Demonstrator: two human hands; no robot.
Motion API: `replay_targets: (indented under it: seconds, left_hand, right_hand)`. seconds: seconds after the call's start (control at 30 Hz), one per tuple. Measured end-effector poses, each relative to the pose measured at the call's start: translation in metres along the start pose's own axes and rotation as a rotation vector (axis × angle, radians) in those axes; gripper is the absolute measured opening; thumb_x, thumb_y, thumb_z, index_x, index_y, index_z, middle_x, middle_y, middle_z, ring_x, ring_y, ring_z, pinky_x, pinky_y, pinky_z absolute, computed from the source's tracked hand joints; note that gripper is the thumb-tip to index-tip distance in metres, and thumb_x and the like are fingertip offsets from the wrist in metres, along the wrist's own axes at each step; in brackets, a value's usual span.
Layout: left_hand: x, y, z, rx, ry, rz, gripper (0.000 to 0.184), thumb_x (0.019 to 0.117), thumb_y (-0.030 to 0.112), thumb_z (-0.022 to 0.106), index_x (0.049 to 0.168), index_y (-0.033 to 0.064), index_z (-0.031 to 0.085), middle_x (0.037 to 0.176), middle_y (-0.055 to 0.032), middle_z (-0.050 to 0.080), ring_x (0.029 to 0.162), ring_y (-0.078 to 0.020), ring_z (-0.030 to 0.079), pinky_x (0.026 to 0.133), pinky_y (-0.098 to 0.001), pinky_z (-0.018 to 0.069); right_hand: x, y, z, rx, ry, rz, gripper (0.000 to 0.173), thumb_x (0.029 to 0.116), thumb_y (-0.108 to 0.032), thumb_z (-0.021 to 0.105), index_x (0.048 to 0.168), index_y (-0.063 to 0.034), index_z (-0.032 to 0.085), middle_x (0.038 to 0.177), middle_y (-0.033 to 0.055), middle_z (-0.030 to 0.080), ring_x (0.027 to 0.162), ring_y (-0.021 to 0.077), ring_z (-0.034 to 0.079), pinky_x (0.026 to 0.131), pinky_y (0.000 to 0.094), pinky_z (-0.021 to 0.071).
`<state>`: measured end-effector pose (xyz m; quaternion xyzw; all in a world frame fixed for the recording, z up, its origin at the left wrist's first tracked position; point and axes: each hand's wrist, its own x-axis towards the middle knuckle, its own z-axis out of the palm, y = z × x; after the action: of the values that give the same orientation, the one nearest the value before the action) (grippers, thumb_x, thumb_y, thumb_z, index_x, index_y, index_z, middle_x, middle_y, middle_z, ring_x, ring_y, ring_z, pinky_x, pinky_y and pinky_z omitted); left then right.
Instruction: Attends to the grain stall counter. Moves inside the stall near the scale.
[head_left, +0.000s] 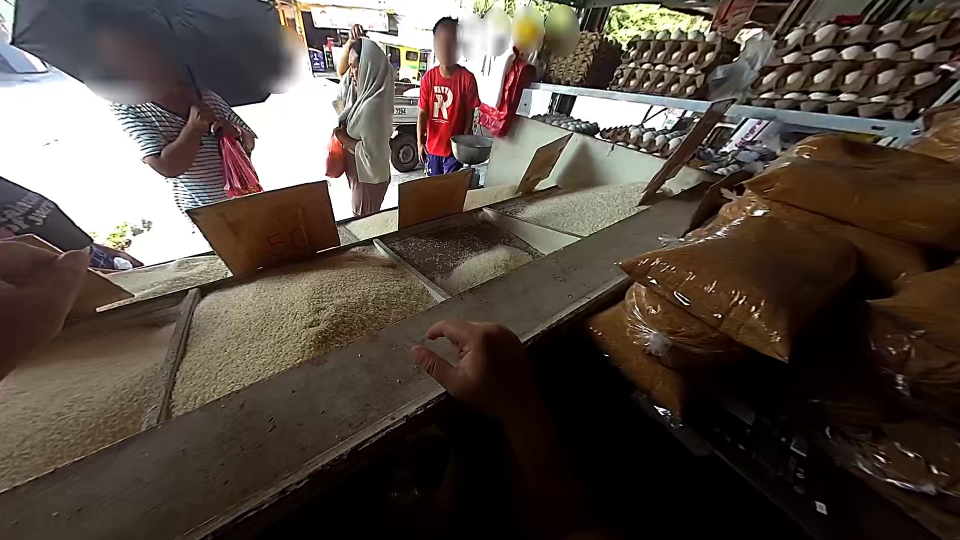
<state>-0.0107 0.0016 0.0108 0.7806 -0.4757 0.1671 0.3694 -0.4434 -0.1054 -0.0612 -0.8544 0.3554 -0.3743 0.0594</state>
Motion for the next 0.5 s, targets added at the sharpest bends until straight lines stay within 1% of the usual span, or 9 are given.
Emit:
replay_targets:
  seconds: [0.03, 0.07, 0.1, 0.13, 0.2, 0.3, 0.37, 0.43, 0.5]
  left_hand:
    - [-0.001, 0.010, -0.006, 0.007, -0.065, 0.003, 0.043, 0.1076, 0.025, 0.049, 0.093, -0.0135, 0.061, 0.097, -0.0328, 0.062, 0.091, -0.0447, 0.061, 0.080, -0.0639, 0.0464]
    - [-0.003, 0.016, -0.012, 0.046, -0.085, 0.007, 0.045, 0.1069, 0.029, 0.048, 0.096, -0.0122, 0.063, 0.095, -0.0350, 0.063, 0.090, -0.0494, 0.063, 0.079, -0.0701, 0.0459]
    - [-0.007, 0.021, -0.019, 0.091, -0.073, 0.019, 0.045, 0.1052, 0.031, 0.049, 0.097, -0.0100, 0.065, 0.092, -0.0348, 0.065, 0.087, -0.0519, 0.065, 0.076, -0.0739, 0.0457]
    - [-0.011, 0.035, -0.029, 0.100, -0.083, 0.005, 0.041, 0.1059, 0.027, 0.053, 0.099, -0.0109, 0.068, 0.092, -0.0360, 0.066, 0.089, -0.0548, 0.065, 0.078, -0.0770, 0.0440]
    - [-0.010, 0.047, -0.036, 0.136, -0.102, -0.031, 0.036, 0.1052, 0.023, 0.055, 0.098, -0.0085, 0.071, 0.092, -0.0310, 0.069, 0.091, -0.0500, 0.067, 0.083, -0.0726, 0.0472]
    - [-0.006, 0.032, -0.032, 0.141, -0.070, -0.026, 0.034, 0.1037, 0.025, 0.058, 0.091, -0.0026, 0.071, 0.083, -0.0212, 0.069, 0.082, -0.0384, 0.069, 0.077, -0.0630, 0.0526]
    - [-0.003, 0.023, -0.030, 0.135, -0.018, -0.010, 0.033, 0.1039, 0.026, 0.057, 0.090, 0.0005, 0.072, 0.081, -0.0162, 0.069, 0.079, -0.0318, 0.069, 0.075, -0.0564, 0.0537]
    - [0.000, 0.015, -0.035, 0.137, 0.035, -0.020, 0.032, 0.1037, 0.027, 0.058, 0.090, 0.0022, 0.072, 0.080, -0.0133, 0.070, 0.076, -0.0279, 0.068, 0.073, -0.0527, 0.0542]
    - [0.002, 0.006, -0.039, 0.154, 0.050, -0.033, 0.032, 0.1035, 0.028, 0.058, 0.091, 0.0034, 0.073, 0.079, -0.0122, 0.070, 0.075, -0.0274, 0.069, 0.072, -0.0526, 0.0545]
  right_hand:
    - [-0.001, 0.001, 0.000, 0.000, 0.011, -0.002, 0.047, 0.0940, -0.058, 0.057, 0.093, -0.0155, 0.078, 0.056, -0.0028, 0.054, 0.048, 0.0131, 0.047, 0.048, 0.0364, 0.0414]
    - [-0.003, 0.002, 0.001, -0.003, 0.019, -0.004, 0.047, 0.0942, -0.058, 0.057, 0.093, -0.0155, 0.078, 0.057, -0.0020, 0.056, 0.048, 0.0138, 0.048, 0.048, 0.0374, 0.0420]
    - [-0.004, 0.002, 0.002, -0.006, 0.023, -0.010, 0.048, 0.0944, -0.058, 0.056, 0.094, -0.0159, 0.078, 0.058, -0.0012, 0.058, 0.048, 0.0144, 0.049, 0.047, 0.0384, 0.0426]
    - [-0.002, 0.001, 0.003, -0.009, 0.030, -0.026, 0.050, 0.0949, -0.059, 0.054, 0.095, -0.0153, 0.079, 0.059, -0.0002, 0.059, 0.048, 0.0153, 0.049, 0.047, 0.0393, 0.0428]
    - [-0.001, 0.000, 0.005, -0.011, 0.038, -0.053, 0.054, 0.0957, -0.060, 0.052, 0.096, -0.0138, 0.078, 0.059, 0.0014, 0.059, 0.046, 0.0167, 0.048, 0.045, 0.0408, 0.0412]
    - [-0.002, 0.000, 0.004, 0.006, 0.025, -0.060, 0.057, 0.0961, -0.061, 0.050, 0.097, -0.0115, 0.078, 0.057, 0.0030, 0.055, 0.045, 0.0166, 0.043, 0.044, 0.0416, 0.0365]
    - [-0.003, 0.001, 0.000, 0.039, -0.038, -0.061, 0.053, 0.0970, -0.056, 0.055, 0.100, -0.0078, 0.077, 0.057, 0.0041, 0.053, 0.047, 0.0168, 0.041, 0.045, 0.0416, 0.0351]
    - [0.001, 0.000, -0.003, 0.086, -0.119, -0.061, 0.047, 0.0981, -0.047, 0.061, 0.103, -0.0036, 0.076, 0.060, 0.0074, 0.055, 0.049, 0.0185, 0.042, 0.048, 0.0431, 0.0363]
    - [0.002, 0.000, -0.001, 0.094, -0.125, -0.061, 0.047, 0.0981, -0.047, 0.061, 0.105, -0.0038, 0.076, 0.061, 0.0074, 0.055, 0.050, 0.0185, 0.042, 0.048, 0.0431, 0.0363]
